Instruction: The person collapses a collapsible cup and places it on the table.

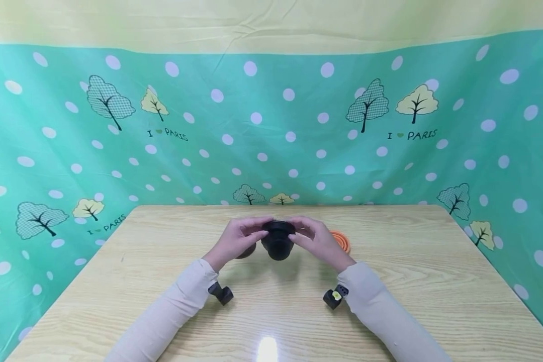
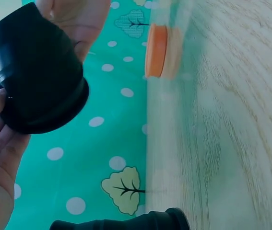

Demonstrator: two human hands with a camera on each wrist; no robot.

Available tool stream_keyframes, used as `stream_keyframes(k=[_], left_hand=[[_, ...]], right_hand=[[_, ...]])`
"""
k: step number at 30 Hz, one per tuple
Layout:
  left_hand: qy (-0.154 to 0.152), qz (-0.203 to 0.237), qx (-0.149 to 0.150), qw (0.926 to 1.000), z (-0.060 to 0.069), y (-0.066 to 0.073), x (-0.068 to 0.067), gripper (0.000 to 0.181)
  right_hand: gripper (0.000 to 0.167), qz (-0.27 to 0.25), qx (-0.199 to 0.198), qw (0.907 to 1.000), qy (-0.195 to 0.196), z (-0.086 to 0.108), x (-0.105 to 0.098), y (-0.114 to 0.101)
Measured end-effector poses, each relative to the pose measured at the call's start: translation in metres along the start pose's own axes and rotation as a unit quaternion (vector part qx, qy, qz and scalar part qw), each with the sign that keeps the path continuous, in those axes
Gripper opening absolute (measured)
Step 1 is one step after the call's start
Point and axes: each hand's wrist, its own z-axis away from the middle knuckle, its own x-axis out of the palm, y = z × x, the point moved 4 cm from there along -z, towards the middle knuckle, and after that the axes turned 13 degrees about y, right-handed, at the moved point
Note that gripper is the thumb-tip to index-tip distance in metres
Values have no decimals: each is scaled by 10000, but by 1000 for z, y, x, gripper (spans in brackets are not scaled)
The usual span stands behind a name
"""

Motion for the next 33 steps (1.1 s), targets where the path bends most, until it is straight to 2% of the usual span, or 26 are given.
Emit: stream_keyframes(k=[5,9,14,19,23,27,30,33], left_hand=[[-205,-272,313,9989,-1,-15,5,30],[-101,-587,567,9966,-2,-27,7,29],[25,-845,832,9929,-1,-24,7,28],[-47,-829,931,9922,-1,-21,8,28],[-172,-496,756,9958,-2,-21,5,29],[-340,60,210,9992,-3,-24,1,33],[-498,300,-187,9981,-2,-14,0,36],[-604,242,-343,9973,-1,-2,0,39]], right_hand=[[35,537,-18,9982,-275,-2,6,-7],[35,919,36,9950,-400,-4,12,-9],[34,856,214,9938,-682,-4,17,-7],[30,497,294,9942,-912,-3,19,-6],[29,245,314,9953,-878,0,18,-5],[28,-163,352,9966,-729,1,14,-4],[28,-621,309,9953,-672,1,11,-4],[29,-958,186,9924,-746,1,10,-5]])
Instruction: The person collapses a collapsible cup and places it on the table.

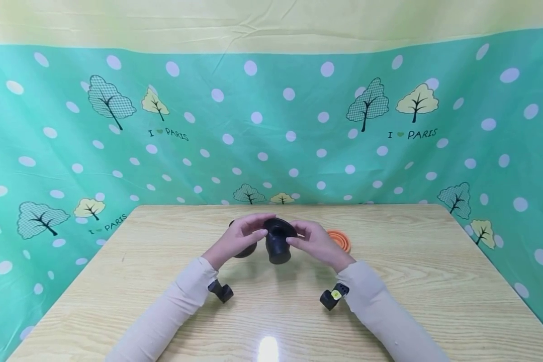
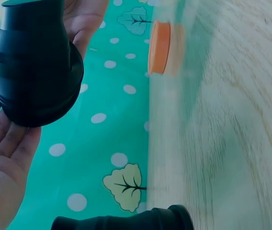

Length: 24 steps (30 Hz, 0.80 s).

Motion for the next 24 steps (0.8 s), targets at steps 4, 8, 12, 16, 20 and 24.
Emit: stream_keyframes(k=[4,8,12,16,20,24], left_hand=[[76,-196,33,9998,0,3,1,41],[222,-267,108,9993,-1,4,2,39],[323,-314,210,9988,-1,4,3,36],[381,-307,278,9984,-1,6,3,33],[405,-253,280,9985,0,6,3,32],[418,-262,307,9983,1,6,3,32]], right_hand=[[30,-99,-108,9999,-50,0,0,-2],[29,-130,-199,9997,-43,0,1,-2],[29,-101,-294,9995,-18,0,2,-2],[28,-32,-365,9993,64,1,1,-2],[28,-14,-421,9990,133,1,1,-2],[29,-39,-449,9988,192,1,1,-1]])
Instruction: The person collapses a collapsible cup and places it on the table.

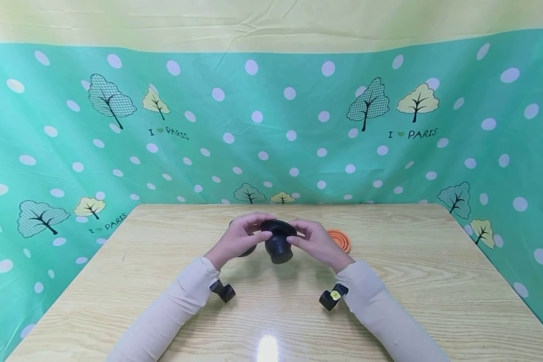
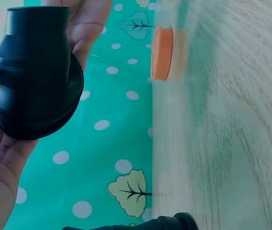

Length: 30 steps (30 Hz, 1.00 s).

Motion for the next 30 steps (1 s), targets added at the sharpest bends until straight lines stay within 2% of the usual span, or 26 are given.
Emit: stream_keyframes(k=[6,10,12,22,30], left_hand=[[89,-146,287,9994,1,2,0,28],[191,-349,459,9982,2,4,1,23],[227,-395,454,9979,2,4,1,23],[215,-12,145,9997,1,0,-1,31],[512,105,-379,9979,1,-3,-2,30]], right_hand=[[27,84,101,9999,50,0,-1,2],[26,290,207,9991,241,0,-3,5],[27,367,231,9985,343,0,-4,5],[32,215,445,9976,478,2,-8,3],[30,352,710,9960,405,2,-10,5]])
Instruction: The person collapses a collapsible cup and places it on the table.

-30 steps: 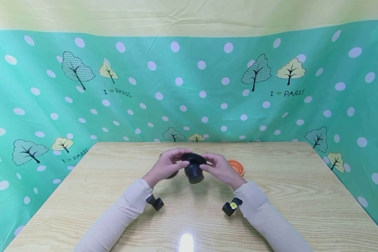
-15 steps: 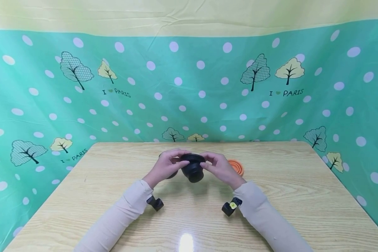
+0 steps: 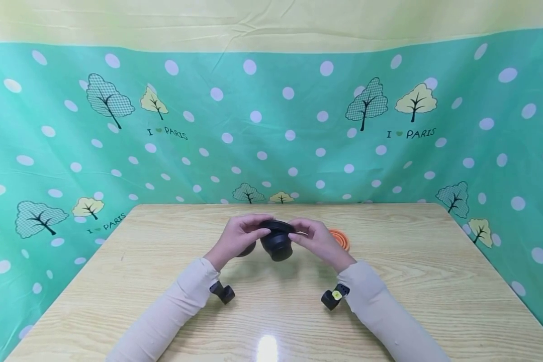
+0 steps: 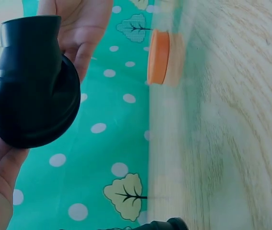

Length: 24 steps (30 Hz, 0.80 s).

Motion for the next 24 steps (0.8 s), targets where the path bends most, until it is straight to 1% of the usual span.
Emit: stream_keyframes(k=[3,6,10,13,16,18,21,24], left_hand=[[2,13,-48,10000,0,0,0,28],[-78,-8,65,9999,1,1,1,27],[-205,-43,371,9991,-2,-15,3,27],[-268,-157,645,9974,-5,-26,5,28],[-325,-349,894,9949,-4,-26,7,28],[-349,-451,990,9934,-4,-25,8,29],[-328,-539,1049,9925,-3,-25,9,30],[-293,-555,1006,9929,-3,-25,9,30]], right_hand=[[29,140,101,9998,-57,0,0,2],[28,325,137,9993,-89,1,1,0],[28,728,55,9973,-81,1,5,-5],[28,1052,-66,9944,-64,0,9,-9],[27,1296,-130,9915,-42,-1,12,-10],[26,1403,-132,9900,-71,-2,14,-10],[26,1489,-122,9887,-139,-2,16,-9],[26,1400,-97,9898,-239,-1,17,-8]])
